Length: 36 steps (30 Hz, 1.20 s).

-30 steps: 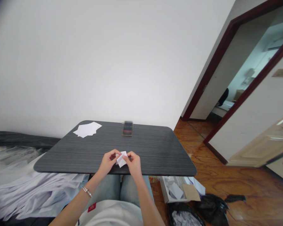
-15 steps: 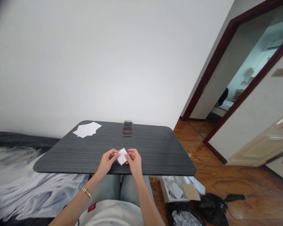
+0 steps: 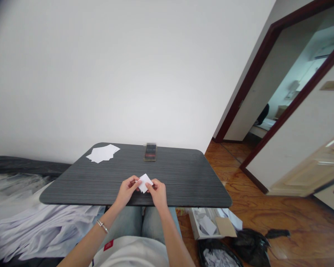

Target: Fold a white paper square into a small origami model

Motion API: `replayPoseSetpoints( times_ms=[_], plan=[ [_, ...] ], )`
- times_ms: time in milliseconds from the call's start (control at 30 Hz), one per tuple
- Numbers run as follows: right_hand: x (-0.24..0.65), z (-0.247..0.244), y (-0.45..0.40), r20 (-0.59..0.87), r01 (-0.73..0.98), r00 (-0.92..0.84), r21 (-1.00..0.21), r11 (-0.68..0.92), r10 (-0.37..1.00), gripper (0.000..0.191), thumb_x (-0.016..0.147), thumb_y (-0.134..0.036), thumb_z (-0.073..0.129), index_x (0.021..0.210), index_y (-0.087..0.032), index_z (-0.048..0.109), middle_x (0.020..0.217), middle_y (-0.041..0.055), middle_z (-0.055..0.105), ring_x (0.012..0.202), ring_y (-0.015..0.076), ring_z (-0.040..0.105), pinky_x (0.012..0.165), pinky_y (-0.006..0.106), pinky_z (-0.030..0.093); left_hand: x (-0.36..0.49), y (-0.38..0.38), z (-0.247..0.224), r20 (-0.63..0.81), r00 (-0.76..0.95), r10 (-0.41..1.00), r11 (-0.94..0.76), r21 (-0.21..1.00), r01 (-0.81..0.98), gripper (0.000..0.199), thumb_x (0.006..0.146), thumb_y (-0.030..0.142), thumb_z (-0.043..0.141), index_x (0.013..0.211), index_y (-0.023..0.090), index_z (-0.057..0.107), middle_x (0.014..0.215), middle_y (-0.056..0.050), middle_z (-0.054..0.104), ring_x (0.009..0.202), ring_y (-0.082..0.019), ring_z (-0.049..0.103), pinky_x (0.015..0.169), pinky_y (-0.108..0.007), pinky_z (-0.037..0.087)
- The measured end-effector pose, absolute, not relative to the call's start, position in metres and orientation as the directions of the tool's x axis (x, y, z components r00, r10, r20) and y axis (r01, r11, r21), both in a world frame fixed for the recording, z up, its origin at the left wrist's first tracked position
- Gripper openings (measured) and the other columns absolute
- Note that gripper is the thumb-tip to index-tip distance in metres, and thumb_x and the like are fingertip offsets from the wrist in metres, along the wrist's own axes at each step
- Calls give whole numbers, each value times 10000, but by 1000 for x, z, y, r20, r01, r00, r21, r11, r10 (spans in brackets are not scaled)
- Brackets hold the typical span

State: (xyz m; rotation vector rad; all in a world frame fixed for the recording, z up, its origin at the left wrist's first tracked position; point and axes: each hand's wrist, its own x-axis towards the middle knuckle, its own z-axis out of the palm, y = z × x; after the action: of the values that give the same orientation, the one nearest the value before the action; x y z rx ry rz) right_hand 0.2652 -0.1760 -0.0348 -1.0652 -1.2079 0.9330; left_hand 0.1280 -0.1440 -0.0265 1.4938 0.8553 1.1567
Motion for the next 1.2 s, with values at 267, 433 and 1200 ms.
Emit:
replayPoseSetpoints(
  times_ms=[267,433,1200],
  plan=[
    [268,-38,-173,207,-67,277,-970,233,938,214,694,-343,594,653,-136,631,580,10,586,524,127,513,486,228,437,129,-141,-33,128,325,937,-92,988,-123,370,750,448,494,739,101,622,666,-51,620,656,-163,594,599,-282,516],
    [268,-37,-172,120,-231,276,-955,187,954,213,646,-338,640,640,-126,622,585,17,611,525,126,521,516,243,436,130,-142,-32,114,372,921,-73,990,-122,206,638,297,656,701,117,580,654,-27,639,592,-126,593,579,-246,503],
    [262,-36,-172,89,-288,334,-938,192,938,247,648,-370,640,617,-125,643,564,11,605,513,130,516,487,240,410,132,-145,-31,172,412,895,-159,985,-66,237,628,286,665,732,137,513,678,-25,638,601,-127,581,540,-223,444]
  ],
)
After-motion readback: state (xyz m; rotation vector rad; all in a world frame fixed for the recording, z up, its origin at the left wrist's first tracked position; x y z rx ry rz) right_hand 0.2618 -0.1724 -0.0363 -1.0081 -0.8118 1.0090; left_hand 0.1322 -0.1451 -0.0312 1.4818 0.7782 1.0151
